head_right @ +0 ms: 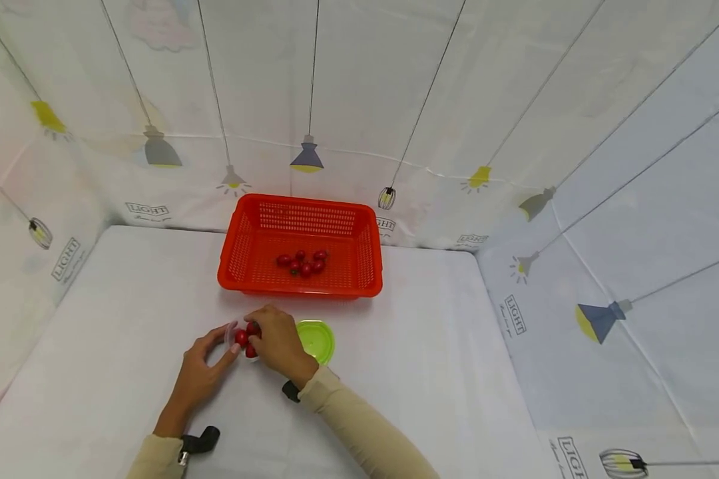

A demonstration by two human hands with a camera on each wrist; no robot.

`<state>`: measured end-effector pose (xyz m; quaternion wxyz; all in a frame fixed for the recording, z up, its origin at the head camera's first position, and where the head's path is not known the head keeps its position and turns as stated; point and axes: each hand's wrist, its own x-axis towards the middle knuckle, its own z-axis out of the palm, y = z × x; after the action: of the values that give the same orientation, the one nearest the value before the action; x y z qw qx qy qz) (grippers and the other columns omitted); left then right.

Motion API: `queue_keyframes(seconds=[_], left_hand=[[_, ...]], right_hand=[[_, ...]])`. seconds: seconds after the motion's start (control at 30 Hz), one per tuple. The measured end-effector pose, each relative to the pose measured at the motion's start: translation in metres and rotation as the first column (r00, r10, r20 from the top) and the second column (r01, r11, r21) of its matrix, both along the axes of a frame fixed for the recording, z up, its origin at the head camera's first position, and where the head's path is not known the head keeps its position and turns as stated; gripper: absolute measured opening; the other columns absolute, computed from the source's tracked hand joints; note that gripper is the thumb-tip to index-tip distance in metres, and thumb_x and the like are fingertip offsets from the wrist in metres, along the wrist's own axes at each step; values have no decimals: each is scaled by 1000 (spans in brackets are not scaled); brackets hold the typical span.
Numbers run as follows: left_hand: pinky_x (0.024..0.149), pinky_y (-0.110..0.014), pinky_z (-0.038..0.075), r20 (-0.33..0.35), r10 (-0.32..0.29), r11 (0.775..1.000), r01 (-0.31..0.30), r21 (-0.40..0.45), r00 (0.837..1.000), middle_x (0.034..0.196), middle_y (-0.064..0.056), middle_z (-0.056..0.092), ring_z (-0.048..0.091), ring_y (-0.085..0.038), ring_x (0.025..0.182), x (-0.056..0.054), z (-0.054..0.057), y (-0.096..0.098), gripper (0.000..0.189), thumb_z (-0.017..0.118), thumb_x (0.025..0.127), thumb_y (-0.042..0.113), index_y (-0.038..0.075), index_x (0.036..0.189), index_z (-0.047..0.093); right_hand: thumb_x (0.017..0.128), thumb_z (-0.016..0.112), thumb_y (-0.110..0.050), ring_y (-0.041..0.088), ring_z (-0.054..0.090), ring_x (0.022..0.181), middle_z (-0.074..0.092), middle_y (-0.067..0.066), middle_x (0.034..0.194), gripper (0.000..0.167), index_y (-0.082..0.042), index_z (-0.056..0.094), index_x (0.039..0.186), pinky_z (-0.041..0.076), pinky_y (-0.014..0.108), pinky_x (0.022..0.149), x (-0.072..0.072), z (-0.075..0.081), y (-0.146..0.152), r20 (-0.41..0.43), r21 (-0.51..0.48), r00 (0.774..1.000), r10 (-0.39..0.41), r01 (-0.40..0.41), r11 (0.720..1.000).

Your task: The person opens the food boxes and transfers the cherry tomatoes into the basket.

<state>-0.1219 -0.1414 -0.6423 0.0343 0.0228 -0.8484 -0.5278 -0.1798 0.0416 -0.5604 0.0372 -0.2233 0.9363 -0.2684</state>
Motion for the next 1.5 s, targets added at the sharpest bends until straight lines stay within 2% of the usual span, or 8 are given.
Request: queue_keyframes(seconds=[0.17,0.3,0.5,0.63,0.8,1.03,1.33,1.5], left_hand=[[113,-69,35,3,-6,1000,6,3,1000,141,-12,69,54,-34,136,0,0,2,58,74,99,46,21,149,61],[112,-66,37,-18,-1,1000,1,-2,1000,140,-11,70,56,-34,134,-1,0,1,56,75,99,45,21,148,62],[112,-66,37,-37,-2,1000,2,2,999,140,-11,70,56,-34,134,-1,-1,-2,55,75,99,43,21,148,62],[112,-65,36,-47,-3,1000,3,9,999,140,-10,70,56,-34,134,-1,-1,-2,54,76,99,42,22,148,63],[113,-66,33,-43,-2,1000,2,3,999,140,-9,70,56,-33,133,0,-1,-1,54,75,99,42,23,148,62],[113,-67,32,-34,-1,1000,0,-5,999,142,-10,69,55,-33,134,-1,0,-1,55,74,100,44,23,149,62],[111,-64,29,-13,1,1000,-1,-7,1000,141,-9,69,54,-32,134,-1,1,0,55,73,100,45,24,149,62],[112,-65,29,-8,-1,1000,1,-8,1000,142,-9,69,53,-33,135,-1,1,0,55,73,100,46,25,149,61]], right_hand=[[92,84,-14,11,65,100,77,1,117,37,-14,77,129,54,29,93,2,-6,-5,10,11,1000,-2,2,1000],[92,85,-15,12,67,105,77,0,119,37,-16,78,128,54,32,96,2,-8,-8,26,-7,1000,-11,11,1000],[91,86,-14,11,70,101,75,1,119,37,-17,78,127,55,19,86,1,-8,-6,101,-124,995,-13,25,992],[89,88,-16,10,69,94,75,1,113,35,-16,80,123,53,16,80,0,-7,-5,123,-143,992,10,8,990],[86,91,-23,8,61,89,75,-3,103,32,-21,82,117,48,17,78,-2,-7,-5,110,-77,993,47,-39,996],[87,90,-27,9,65,99,76,-4,110,35,-19,82,119,52,19,88,-3,-8,-6,41,-21,994,104,-103,994],[88,90,-26,11,70,99,76,-2,112,30,-16,80,114,53,18,88,-5,-12,-4,37,-28,993,110,-109,994],[88,90,-26,10,69,92,76,-3,108,29,-17,78,113,51,13,81,-5,-16,-2,-2,-77,993,120,-120,990]])
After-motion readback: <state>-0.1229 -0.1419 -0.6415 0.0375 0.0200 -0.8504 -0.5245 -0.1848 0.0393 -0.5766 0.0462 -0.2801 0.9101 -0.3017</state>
